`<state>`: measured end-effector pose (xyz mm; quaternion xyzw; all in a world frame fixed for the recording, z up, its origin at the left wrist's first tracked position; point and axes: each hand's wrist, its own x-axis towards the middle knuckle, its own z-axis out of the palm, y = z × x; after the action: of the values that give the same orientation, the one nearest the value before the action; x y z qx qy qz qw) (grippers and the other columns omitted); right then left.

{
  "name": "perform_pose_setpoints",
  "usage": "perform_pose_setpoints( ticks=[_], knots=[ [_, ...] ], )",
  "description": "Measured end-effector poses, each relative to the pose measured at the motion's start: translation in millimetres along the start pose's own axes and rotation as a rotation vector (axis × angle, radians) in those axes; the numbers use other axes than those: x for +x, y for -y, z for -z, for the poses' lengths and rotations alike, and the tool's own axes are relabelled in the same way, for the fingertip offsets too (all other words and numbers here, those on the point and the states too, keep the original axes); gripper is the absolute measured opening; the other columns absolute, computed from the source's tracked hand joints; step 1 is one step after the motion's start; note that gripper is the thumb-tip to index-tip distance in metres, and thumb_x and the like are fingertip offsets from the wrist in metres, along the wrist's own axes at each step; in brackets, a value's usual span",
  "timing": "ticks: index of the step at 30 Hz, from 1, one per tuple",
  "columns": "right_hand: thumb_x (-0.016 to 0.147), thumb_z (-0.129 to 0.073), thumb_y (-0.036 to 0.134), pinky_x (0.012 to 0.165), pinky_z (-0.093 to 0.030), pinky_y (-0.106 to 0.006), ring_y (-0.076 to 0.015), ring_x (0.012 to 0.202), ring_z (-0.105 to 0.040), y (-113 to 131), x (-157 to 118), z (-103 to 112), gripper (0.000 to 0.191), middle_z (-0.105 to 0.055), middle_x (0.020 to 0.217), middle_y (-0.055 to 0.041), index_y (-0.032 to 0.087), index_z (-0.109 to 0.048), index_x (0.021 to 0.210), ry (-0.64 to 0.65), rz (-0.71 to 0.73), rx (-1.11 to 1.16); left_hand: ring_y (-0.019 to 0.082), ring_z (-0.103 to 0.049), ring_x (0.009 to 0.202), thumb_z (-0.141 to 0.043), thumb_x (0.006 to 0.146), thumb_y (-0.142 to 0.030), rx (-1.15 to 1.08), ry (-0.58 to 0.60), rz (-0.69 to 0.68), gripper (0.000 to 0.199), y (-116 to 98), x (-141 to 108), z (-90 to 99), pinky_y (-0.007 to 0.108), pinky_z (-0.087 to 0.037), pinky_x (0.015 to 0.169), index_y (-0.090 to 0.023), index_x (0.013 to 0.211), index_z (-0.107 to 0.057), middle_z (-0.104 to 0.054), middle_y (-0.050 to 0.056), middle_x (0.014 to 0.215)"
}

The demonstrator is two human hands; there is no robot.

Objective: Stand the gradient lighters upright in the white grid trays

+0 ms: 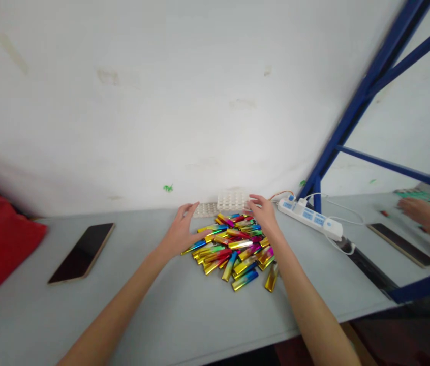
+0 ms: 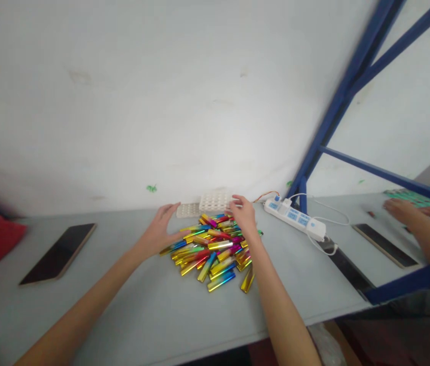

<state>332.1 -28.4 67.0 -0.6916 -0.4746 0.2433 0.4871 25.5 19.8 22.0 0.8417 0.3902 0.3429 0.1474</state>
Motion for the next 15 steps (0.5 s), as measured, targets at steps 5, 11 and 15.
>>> perform_pose_setpoints(
  ticks=[5,11,15],
  knots=[
    [0.095,-0.079,0.04,0.089,-0.076,-0.043,-0.0226,0.095,-0.084,5.2,-66.3,-36.9,0.041,-0.077,0.118,-0.0064,0.022,-0.073,0.131,0.383,0.078,0.474,0.037,-0.067,0.145,-0.087,0.086,-0.072,-0.064,0.04,0.039,0.101,-25.9,-35.0,35.6,0.053,-0.056,0.126,-0.03,0.169,-0.049,-0.062,0.013,0.163],
    [0.104,-0.075,0.051,0.079,-0.075,-0.037,-0.0228,0.094,-0.085,12.4,-122.3,-50.9,0.043,-0.08,0.118,-0.0054,0.027,-0.071,0.139,0.598,0.145,0.439,0.032,-0.081,0.117,-0.084,0.09,-0.066,0.071,0.033,0.019,0.071,-26.2,-115.7,76.5,0.041,-0.069,0.104,-0.037,0.151,-0.065,-0.08,0.005,0.136],
    [0.113,-0.063,0.041,0.097,-0.07,-0.042,-0.0256,0.106,-0.085,-7.7,-72.6,-3.9,0.031,-0.085,0.124,-0.0097,0.025,-0.077,0.134,0.361,0.343,0.092,0.03,-0.08,0.117,-0.076,0.095,-0.062,0.209,0.021,0.05,0.062,-13.6,-177.1,86.8,0.039,-0.068,0.105,-0.036,0.151,-0.068,-0.074,0.005,0.142]
  ],
)
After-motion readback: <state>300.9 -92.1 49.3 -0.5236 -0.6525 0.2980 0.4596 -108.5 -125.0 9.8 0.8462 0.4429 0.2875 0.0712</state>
